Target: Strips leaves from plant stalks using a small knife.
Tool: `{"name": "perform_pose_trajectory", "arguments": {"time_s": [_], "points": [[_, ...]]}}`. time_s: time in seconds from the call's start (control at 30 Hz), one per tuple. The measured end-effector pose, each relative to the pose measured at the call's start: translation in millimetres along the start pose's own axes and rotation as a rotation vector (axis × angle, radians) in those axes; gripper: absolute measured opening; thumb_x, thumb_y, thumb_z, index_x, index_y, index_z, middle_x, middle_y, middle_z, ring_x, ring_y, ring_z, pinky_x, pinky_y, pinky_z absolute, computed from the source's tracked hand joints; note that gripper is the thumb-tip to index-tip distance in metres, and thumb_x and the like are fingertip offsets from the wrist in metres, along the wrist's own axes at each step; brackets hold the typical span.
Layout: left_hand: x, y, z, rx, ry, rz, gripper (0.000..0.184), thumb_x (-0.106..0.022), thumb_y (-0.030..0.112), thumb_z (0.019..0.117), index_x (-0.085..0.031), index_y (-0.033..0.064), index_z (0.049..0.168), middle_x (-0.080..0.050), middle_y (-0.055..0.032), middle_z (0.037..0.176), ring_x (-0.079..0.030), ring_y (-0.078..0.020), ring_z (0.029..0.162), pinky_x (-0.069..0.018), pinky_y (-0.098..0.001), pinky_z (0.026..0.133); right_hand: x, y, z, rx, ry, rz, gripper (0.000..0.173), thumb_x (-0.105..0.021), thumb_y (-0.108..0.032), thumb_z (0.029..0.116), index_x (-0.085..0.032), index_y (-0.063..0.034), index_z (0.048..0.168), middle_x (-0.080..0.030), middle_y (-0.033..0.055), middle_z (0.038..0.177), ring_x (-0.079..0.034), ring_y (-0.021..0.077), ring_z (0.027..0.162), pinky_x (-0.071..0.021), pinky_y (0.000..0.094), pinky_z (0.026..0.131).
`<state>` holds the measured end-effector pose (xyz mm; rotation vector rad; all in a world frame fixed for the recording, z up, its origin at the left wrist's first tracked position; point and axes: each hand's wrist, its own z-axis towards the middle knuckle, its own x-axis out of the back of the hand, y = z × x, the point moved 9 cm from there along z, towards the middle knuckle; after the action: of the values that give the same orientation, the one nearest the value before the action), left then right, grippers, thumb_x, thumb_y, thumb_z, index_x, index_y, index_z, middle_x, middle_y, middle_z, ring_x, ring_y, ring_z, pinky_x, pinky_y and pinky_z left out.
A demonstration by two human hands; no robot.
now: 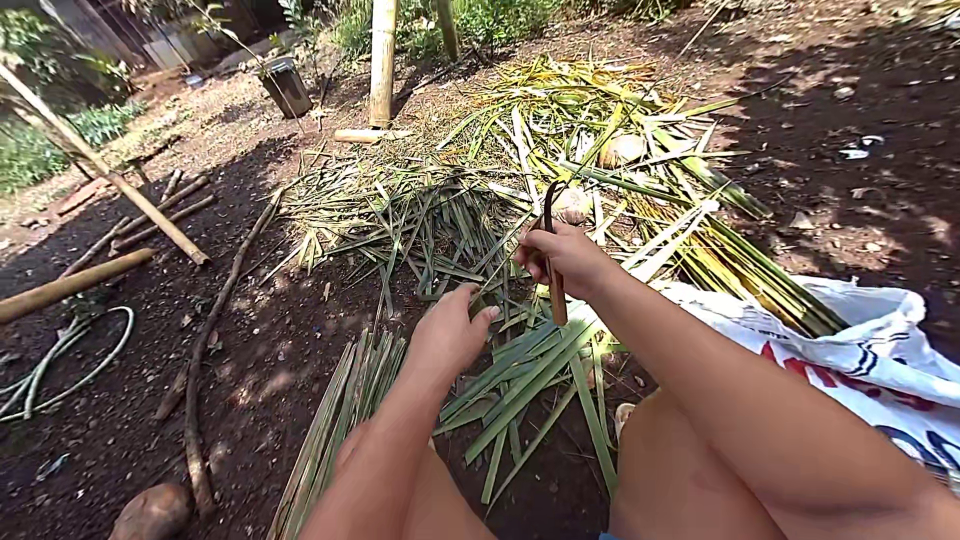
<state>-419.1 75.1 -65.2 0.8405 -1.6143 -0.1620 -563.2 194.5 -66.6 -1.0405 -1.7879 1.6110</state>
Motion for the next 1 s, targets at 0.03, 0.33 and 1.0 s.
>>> {"name": "perform_pose_trajectory", "arguments": {"time_s": [0.03, 0.33, 1.0], "points": [[-7, 9, 1, 0.021, 0.021, 0.051, 0.047, -0.047, 0.041, 0.1084, -0.051, 0.0167, 0.149, -0.059, -0.0100, 0.141, -0.061, -0.0269, 0.125, -0.0479, -0.0522, 0.105, 3, -3, -1, 0.009, -0.010, -0.006, 0.014, -0.048, -0.020, 0.1099, -0.054, -0.0078, 0.114, -0.065, 0.0054, 0.075, -0.048, 0.0076, 0.045, -0.0416, 0.0208, 0.042], [-27, -22, 10, 0.055, 0.142, -0.462, 0.045, -0.062, 0.028, 0.1015, -0.051, 0.0085, 0.140, -0.062, -0.0141, 0.118, -0.062, -0.0202, 0.092, -0.0524, -0.0391, 0.080, 40, 23, 2, -0.126, -0.158, -0.668, 0.032, -0.051, -0.007, 0.1052, -0.049, -0.0057, 0.137, -0.063, 0.0121, 0.101, -0.062, 0.0163, 0.072, -0.0541, 0.0339, 0.066], [-29, -21, 6, -0.083, 0.128, -0.772, 0.022, -0.041, 0.018, 0.1113, -0.059, 0.0054, 0.110, -0.055, 0.0032, 0.068, -0.040, -0.0041, 0.047, -0.0358, -0.0207, 0.045, -55, 29, -30, 0.282, -0.494, -0.857, 0.046, -0.047, -0.040, 0.1098, -0.058, -0.0141, 0.147, -0.070, 0.0075, 0.122, -0.066, 0.0134, 0.103, -0.0518, 0.0363, 0.095]]}}
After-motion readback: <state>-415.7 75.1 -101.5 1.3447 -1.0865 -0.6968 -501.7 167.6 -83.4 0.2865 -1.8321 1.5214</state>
